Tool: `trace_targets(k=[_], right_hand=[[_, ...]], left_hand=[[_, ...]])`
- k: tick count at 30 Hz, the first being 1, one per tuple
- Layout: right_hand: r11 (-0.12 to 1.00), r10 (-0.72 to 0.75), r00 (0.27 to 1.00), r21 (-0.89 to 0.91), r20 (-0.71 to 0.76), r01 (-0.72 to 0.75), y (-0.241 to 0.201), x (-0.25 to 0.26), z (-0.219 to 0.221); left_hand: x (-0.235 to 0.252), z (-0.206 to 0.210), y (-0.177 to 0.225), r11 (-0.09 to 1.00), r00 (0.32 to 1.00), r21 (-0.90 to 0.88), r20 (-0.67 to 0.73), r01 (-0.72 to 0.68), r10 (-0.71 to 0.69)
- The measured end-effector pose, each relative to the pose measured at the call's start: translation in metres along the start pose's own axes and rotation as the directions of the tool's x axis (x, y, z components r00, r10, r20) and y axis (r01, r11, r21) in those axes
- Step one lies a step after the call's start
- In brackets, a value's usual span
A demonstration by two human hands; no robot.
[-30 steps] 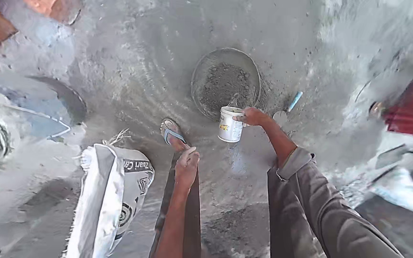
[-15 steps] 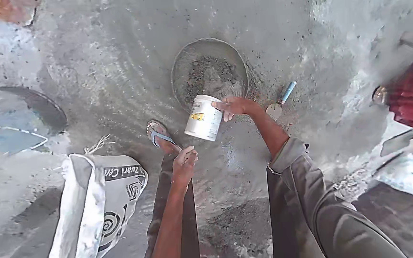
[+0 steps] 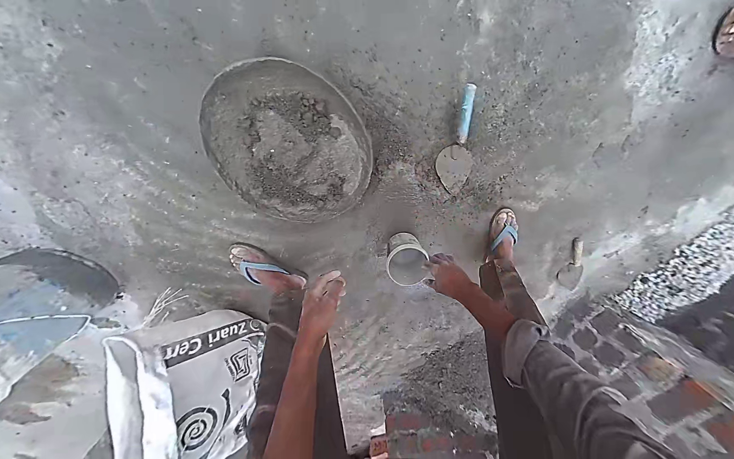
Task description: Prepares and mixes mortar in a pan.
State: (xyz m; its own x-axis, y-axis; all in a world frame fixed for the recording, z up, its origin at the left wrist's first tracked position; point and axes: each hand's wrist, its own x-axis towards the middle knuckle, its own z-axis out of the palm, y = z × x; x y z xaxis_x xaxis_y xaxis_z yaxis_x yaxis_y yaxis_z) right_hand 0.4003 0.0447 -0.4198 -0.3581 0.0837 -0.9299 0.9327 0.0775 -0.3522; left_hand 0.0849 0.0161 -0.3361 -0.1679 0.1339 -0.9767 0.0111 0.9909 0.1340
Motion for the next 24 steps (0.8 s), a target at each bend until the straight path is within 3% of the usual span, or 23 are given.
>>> trace_targets(k=[2,4,6,7,9,11,14,16,19,22,24], right_hand=[[0.999,-0.031,0.994,-0.018,0.103,0.033,0.013,-0.001,0.004],[0.996,-0.087,0.981,0.015,0.174,0.085,0.011,-0.006,-0.020],[0.989,-0.139,0.990,0.045,0.002,0.139,0.005,-0.005,-0.067],[0.990,-0.144,0.972,-0.019,-0.185,0.143,0.008,0.005,-0.095],[0.969,-0.157,0.875,-0.241,-0.458,0.048,0.020,0.037,-0.164],[0.890,-0.189,0.820,-0.447,-0.540,-0.090,0.044,0.083,-0.235],[0.688,-0.233,0.861,-0.702,-0.453,-0.183,0.078,0.134,-0.292],[0.628,-0.053,0.925,-0.733,-0.376,-0.262,0.092,0.123,-0.292],[0.752,0.254,0.935,-0.557,-0.247,-0.352,0.135,0.054,-0.246],[0.914,0.376,0.882,-0.039,-0.284,-0.403,0.184,-0.029,-0.166],[0.807,0.567,0.771,0.384,-0.289,-0.449,0.166,-0.067,-0.099]], left_hand=[[0.003,0.006,0.001,1.000,1.000,0.008,0.004,-0.004,0.004],[0.004,0.010,0.000,1.000,1.000,0.015,0.015,-0.009,0.009],[0.003,0.008,-0.003,1.000,1.000,0.011,0.014,-0.008,0.007],[0.003,0.007,-0.006,1.000,1.000,0.006,0.011,-0.009,0.009],[0.001,0.004,-0.011,1.000,1.000,-0.008,-0.001,-0.010,0.010],[0.002,0.001,-0.013,0.999,1.000,-0.031,-0.014,-0.021,0.020],[0.001,-0.006,-0.023,0.998,0.999,-0.063,-0.038,-0.025,0.023],[0.000,-0.004,-0.025,0.998,0.999,-0.062,-0.036,-0.007,0.005],[0.000,0.003,-0.029,1.000,1.000,-0.009,0.016,0.009,-0.009],[0.010,0.025,-0.029,0.989,0.997,0.139,0.069,-0.053,0.044],[0.019,0.051,-0.032,0.946,0.994,0.317,0.107,-0.072,0.040]])
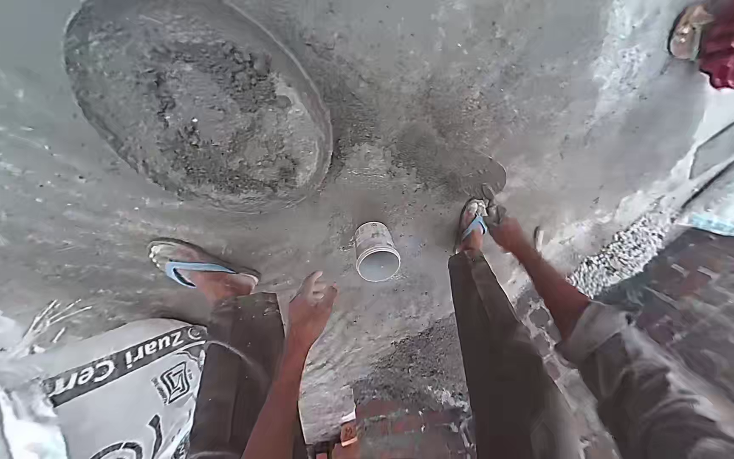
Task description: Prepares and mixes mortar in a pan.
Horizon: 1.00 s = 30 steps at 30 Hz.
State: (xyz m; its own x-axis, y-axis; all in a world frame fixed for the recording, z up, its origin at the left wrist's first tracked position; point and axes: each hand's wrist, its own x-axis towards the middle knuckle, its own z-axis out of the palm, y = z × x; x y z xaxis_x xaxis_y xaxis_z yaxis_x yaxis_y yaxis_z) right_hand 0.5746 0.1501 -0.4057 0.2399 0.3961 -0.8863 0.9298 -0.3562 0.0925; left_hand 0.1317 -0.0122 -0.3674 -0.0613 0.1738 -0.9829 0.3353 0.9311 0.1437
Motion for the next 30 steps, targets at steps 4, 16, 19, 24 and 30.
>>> trace_targets(k=[4,16,19,24,30], right_hand=[[0.875,0.298,0.954,0.396,0.012,-0.279,0.012,-0.016,0.097],[0.974,-0.069,0.994,0.208,-0.079,0.084,-0.173,0.043,0.159],[0.999,-0.038,0.992,0.025,-0.123,0.041,-0.198,0.010,0.144],[0.873,0.285,0.957,0.429,-0.058,-0.234,-0.099,-0.032,0.163],[0.848,0.267,0.963,0.484,-0.039,-0.216,-0.121,-0.027,0.242]], left_hand=[[0.064,0.064,0.009,0.926,0.994,0.377,0.109,-0.022,-0.021],[0.063,0.000,-0.043,0.879,0.932,0.325,-0.217,0.348,-0.289],[0.070,-0.015,-0.072,0.904,0.917,0.242,-0.279,0.353,-0.284],[0.081,-0.028,-0.098,0.940,0.930,0.002,-0.150,0.341,-0.337],[0.006,-0.082,-0.047,0.986,0.985,0.092,-0.113,0.139,-0.129]])
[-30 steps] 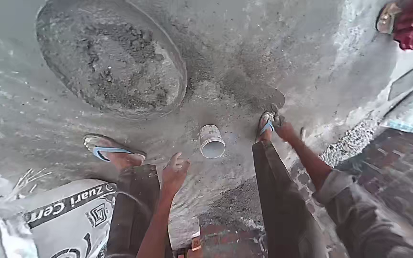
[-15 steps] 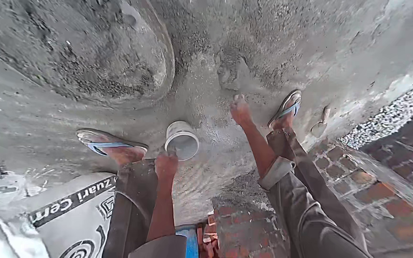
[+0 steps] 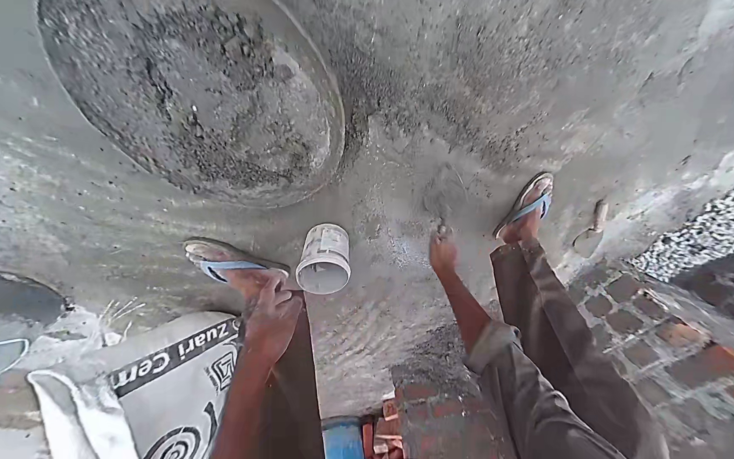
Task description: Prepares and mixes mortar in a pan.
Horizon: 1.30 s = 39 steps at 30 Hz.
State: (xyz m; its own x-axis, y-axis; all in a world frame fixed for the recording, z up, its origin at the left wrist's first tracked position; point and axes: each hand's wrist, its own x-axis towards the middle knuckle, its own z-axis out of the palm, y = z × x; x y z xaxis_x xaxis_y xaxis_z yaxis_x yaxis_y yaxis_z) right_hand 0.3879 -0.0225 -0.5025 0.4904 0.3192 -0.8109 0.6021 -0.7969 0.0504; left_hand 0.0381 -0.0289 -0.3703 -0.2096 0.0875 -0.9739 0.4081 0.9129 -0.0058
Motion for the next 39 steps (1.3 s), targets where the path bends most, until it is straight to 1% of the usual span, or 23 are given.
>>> trace_targets(k=[2,5,6,8,9,11,13,15,18,20,21,22,24,25,26,27,29,30,32,33,35,37,39], right_hand=[[0.989,-0.142,0.990,0.039,0.023,0.141,-0.051,-0.008,0.037],[0.966,-0.238,0.971,0.103,-0.010,0.238,-0.127,0.022,0.063],[0.956,-0.249,0.968,0.157,-0.010,0.247,-0.142,0.030,0.056],[0.915,-0.291,0.953,0.315,0.085,0.252,-0.164,0.030,0.015],[0.896,-0.316,0.939,0.369,0.138,0.247,-0.163,0.026,-0.004],[0.893,-0.371,0.920,0.322,0.128,0.315,-0.166,0.022,-0.032],[0.879,-0.467,0.884,0.130,0.031,0.460,-0.182,0.007,-0.059],[0.828,-0.561,0.823,-0.046,-0.087,0.559,-0.187,-0.030,-0.070],[0.787,-0.617,0.777,-0.098,-0.124,0.609,-0.207,-0.080,-0.044],[0.766,-0.636,0.772,-0.128,-0.011,0.629,-0.221,-0.094,-0.008],[0.765,-0.619,0.783,-0.174,0.062,0.620,-0.228,-0.098,0.000],[0.765,-0.618,0.783,-0.171,0.076,0.621,-0.234,-0.101,0.004],[0.766,-0.643,0.765,-0.025,-0.019,0.643,-0.231,-0.104,0.000],[0.769,-0.636,0.770,0.055,-0.049,0.637,-0.216,-0.103,-0.010],[0.790,-0.605,0.795,0.091,-0.048,0.606,-0.190,-0.099,-0.023],[0.822,-0.568,0.823,0.052,-0.018,0.568,-0.162,-0.092,-0.036],[0.867,-0.441,0.891,-0.206,0.104,0.453,-0.108,-0.071,-0.052],[0.859,-0.350,0.919,-0.329,0.180,0.392,-0.082,-0.059,-0.054],[0.823,-0.239,0.919,-0.436,0.315,0.363,-0.055,-0.027,-0.048],[0.820,-0.229,0.903,-0.428,0.364,0.380,-0.056,-0.011,-0.042],[0.833,-0.353,0.863,-0.298,0.362,0.466,-0.089,0.024,-0.027],[0.796,-0.539,0.795,-0.140,0.278,0.589,-0.142,0.073,-0.015],[0.781,-0.616,0.770,0.003,0.167,0.624,-0.194,0.113,-0.016]], left_hand=[[-0.042,-0.018,0.010,0.992,0.996,-0.090,-0.032,-0.087,0.084],[-0.056,-0.022,0.019,0.972,0.983,-0.164,-0.101,-0.166,0.150],[-0.053,-0.020,0.017,0.969,0.981,-0.166,-0.104,-0.181,0.165],[-0.038,-0.016,0.015,0.964,0.973,-0.148,-0.109,-0.220,0.205],[-0.035,-0.016,0.014,0.966,0.974,-0.138,-0.097,-0.218,0.206],[-0.037,-0.018,0.018,0.964,0.974,-0.145,-0.089,-0.221,0.210],[-0.039,-0.022,0.028,0.955,0.970,-0.176,-0.087,-0.238,0.225],[-0.043,-0.024,0.029,0.947,0.969,-0.207,-0.057,-0.246,0.239],[-0.036,-0.028,0.033,0.935,0.964,-0.235,-0.056,-0.267,0.261],[-0.035,-0.030,0.034,0.932,0.967,-0.256,-0.058,-0.256,0.250],[-0.036,-0.030,0.035,0.930,0.967,-0.265,-0.054,-0.253,0.248],[-0.037,-0.031,0.035,0.929,0.968,-0.274,-0.044,-0.248,0.246],[-0.035,-0.033,0.034,0.925,0.970,-0.290,-0.049,-0.244,0.240],[-0.035,-0.032,0.032,0.925,0.970,-0.292,-0.049,-0.242,0.239],[-0.037,-0.030,0.031,0.927,0.970,-0.286,-0.038,-0.242,0.241],[-0.038,-0.029,0.031,0.928,0.968,-0.280,-0.032,-0.247,0.248],[-0.038,-0.029,0.038,0.931,0.966,-0.260,-0.037,-0.256,0.255],[-0.039,-0.028,0.040,0.936,0.966,-0.243,-0.035,-0.255,0.255],[-0.038,-0.023,0.044,0.941,0.965,-0.218,-0.031,-0.259,0.259],[-0.038,-0.021,0.045,0.942,0.964,-0.210,-0.037,-0.264,0.262],[-0.038,-0.015,0.044,0.938,0.962,-0.216,-0.064,-0.272,0.264],[-0.038,-0.008,0.043,0.938,0.961,-0.207,-0.073,-0.277,0.268],[-0.042,-0.002,0.039,0.941,0.959,-0.186,-0.045,-0.283,0.280]])
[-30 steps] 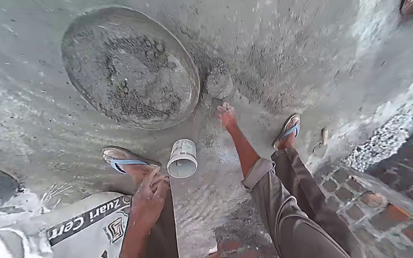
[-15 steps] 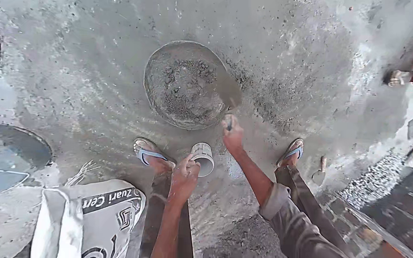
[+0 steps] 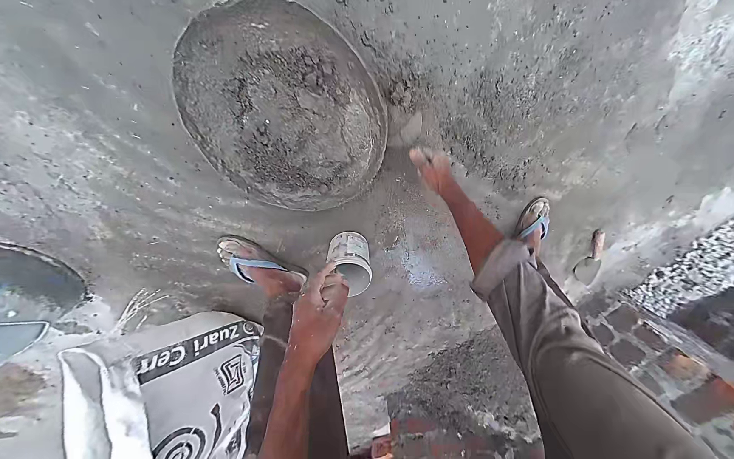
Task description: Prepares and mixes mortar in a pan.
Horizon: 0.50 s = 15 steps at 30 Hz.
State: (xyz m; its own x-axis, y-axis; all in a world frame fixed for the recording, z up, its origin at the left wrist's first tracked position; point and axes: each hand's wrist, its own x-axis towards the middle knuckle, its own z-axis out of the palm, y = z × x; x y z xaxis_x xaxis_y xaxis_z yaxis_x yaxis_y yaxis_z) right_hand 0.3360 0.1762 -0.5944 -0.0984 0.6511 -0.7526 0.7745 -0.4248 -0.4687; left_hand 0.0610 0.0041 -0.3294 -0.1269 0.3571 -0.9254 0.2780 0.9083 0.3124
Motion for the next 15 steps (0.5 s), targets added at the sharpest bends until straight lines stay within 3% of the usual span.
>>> trace_targets(k=[3,7,10,13,15], right_hand=[[0.997,-0.059,0.979,-0.066,-0.195,0.047,-0.049,0.054,-0.045],[0.908,-0.239,0.928,-0.405,-0.286,0.108,-0.090,-0.008,-0.088],[0.864,-0.290,0.931,-0.480,-0.224,0.154,-0.123,-0.071,-0.069],[0.904,-0.089,0.996,-0.423,-0.026,0.070,-0.151,-0.122,-0.037],[0.945,0.024,0.999,-0.325,-0.042,-0.037,-0.160,-0.153,-0.017]], left_hand=[[0.010,-0.002,0.006,1.000,1.000,0.014,0.016,0.010,-0.010],[0.006,-0.012,0.011,0.999,0.999,-0.038,0.029,0.035,-0.034],[0.008,-0.025,0.018,0.994,0.999,-0.105,0.035,0.034,-0.031],[0.006,-0.035,0.019,0.985,0.999,-0.173,0.047,0.004,0.005],[0.003,-0.046,0.014,0.975,0.999,-0.222,0.051,0.010,0.002]])
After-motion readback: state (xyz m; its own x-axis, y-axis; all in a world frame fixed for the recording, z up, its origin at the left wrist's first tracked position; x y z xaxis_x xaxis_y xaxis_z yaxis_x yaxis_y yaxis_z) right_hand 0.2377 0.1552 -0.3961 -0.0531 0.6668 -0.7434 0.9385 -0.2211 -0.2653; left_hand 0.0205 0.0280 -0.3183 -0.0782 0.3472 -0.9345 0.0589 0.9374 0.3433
